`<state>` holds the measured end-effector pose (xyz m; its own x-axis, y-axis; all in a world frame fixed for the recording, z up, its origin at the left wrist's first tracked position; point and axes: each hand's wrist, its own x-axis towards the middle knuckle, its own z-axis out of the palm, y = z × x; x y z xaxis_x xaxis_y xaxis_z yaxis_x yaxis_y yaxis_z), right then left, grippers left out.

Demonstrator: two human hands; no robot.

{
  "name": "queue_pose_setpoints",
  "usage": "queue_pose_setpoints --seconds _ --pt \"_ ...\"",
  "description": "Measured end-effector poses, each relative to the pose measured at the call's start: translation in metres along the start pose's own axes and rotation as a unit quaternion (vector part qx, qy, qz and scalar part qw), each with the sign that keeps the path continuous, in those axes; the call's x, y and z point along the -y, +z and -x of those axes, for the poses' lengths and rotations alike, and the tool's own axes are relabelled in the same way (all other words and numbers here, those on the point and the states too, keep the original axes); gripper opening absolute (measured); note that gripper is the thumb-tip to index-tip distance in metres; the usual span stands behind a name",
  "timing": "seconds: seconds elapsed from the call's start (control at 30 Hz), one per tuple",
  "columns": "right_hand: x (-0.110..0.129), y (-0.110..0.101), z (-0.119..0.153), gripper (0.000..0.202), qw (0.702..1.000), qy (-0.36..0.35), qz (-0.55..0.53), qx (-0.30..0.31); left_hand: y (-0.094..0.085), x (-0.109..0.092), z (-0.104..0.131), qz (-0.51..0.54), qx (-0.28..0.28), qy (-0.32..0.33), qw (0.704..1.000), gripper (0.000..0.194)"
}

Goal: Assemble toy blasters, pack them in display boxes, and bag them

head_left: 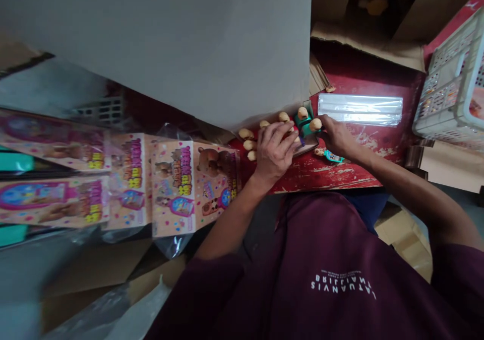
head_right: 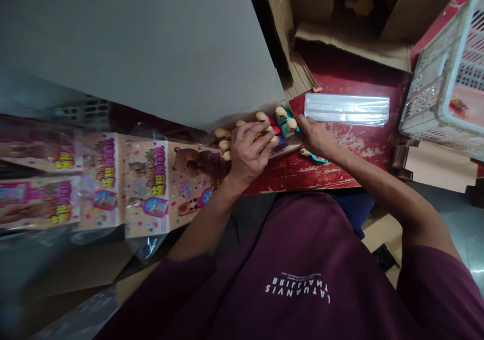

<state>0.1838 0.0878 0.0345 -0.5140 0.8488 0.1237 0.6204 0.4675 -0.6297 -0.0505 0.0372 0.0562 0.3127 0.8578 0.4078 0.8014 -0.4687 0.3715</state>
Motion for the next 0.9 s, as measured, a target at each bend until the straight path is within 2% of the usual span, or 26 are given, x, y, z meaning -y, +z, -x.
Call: queue_pose_setpoints --seconds 0.3,0.53,0.63,0.73,0.83,0.9 --pt "0.002 0.002 -0.004 0.025 0.997 -0.051 0.048 0.025 0.003 0.003 0.003 -0.011 -0.045 0.037 0.998 0.024" --pt "0.013 -0.014 -0.018 0.028 0.988 -0.049 0.127 0.074 0.001 -0.001 0.003 0.008 0.013 -0.019 1.0 0.032" --pt "0.013 -0.012 -0.027 0.03 0.983 -0.05 0.158 0.075 -0.002 -0.011 -0.005 0.001 0.022 -0.037 0.999 0.041" --pt "0.009 -0.004 -0.03 0.028 0.985 -0.033 0.151 0.077 -0.002 -0.02 -0.02 -0.019 0.058 -0.043 0.997 0.047" --pt "0.003 0.007 -0.019 0.024 0.993 -0.026 0.108 0.044 0.001 -0.024 -0.033 -0.043 0.101 -0.043 0.993 0.039" --pt "-0.002 0.014 -0.001 0.027 0.997 -0.012 0.064 -0.029 0.003 -0.025 -0.039 -0.055 0.11 -0.043 0.991 0.037"
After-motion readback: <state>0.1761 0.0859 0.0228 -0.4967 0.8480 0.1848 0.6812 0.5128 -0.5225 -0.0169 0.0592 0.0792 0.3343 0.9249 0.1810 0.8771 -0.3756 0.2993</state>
